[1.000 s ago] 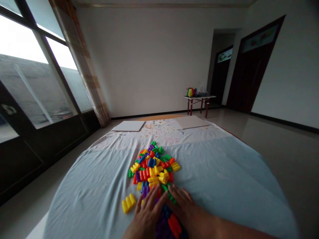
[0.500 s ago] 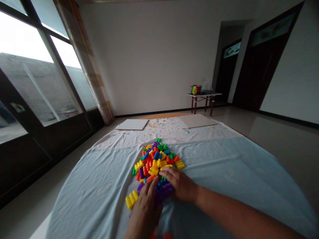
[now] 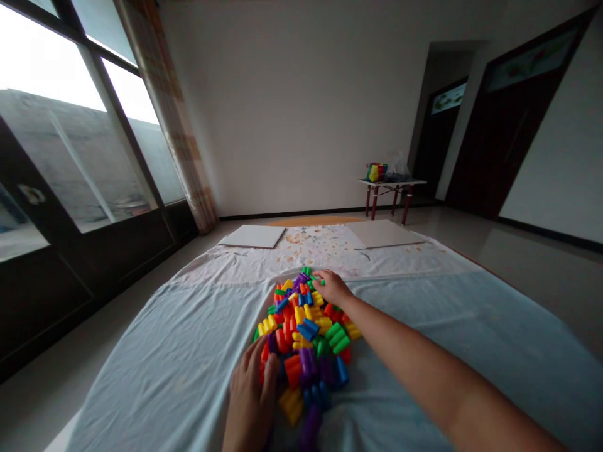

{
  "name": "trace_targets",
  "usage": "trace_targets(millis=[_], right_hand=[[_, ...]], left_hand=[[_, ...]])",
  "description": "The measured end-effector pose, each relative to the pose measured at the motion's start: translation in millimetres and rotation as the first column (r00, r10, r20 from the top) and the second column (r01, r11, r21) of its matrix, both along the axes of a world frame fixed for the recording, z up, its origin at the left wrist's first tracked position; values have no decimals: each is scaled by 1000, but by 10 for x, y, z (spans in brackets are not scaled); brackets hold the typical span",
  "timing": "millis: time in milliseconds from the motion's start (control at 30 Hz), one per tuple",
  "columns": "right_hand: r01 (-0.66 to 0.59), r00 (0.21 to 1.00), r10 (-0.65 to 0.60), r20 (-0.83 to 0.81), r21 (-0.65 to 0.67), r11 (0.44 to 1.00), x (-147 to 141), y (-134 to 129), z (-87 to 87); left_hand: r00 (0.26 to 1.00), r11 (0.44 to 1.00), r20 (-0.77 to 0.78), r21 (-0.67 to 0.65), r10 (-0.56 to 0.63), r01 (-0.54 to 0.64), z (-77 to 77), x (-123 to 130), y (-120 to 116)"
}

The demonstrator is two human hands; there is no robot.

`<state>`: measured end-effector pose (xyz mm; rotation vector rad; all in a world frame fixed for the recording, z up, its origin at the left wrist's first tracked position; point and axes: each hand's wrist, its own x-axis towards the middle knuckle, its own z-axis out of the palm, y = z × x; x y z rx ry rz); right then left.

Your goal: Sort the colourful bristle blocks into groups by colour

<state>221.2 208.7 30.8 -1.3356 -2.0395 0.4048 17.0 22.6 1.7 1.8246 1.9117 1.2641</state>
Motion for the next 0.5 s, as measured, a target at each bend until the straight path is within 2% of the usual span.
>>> trace_targets(millis=[167,267,367,500], right_hand=[[-34,998,41,49,-131,991,-233,515,-104],[-64,993,83,86,-198,978,-381,682,-168],[-145,978,176,116,-235,961,-448,656,-215],[-307,930,344,127,-242,921,-392,398,-191]], left_hand=[[998,998,7,-34,-58,58,-146,-66,-40],[992,991,-22,-43,-125,124,-233,-101,-24],[988,989,-50,-27,-145,144,-314,-97,-30],[984,988,-98,1,-152,152,-368,-38,-97]])
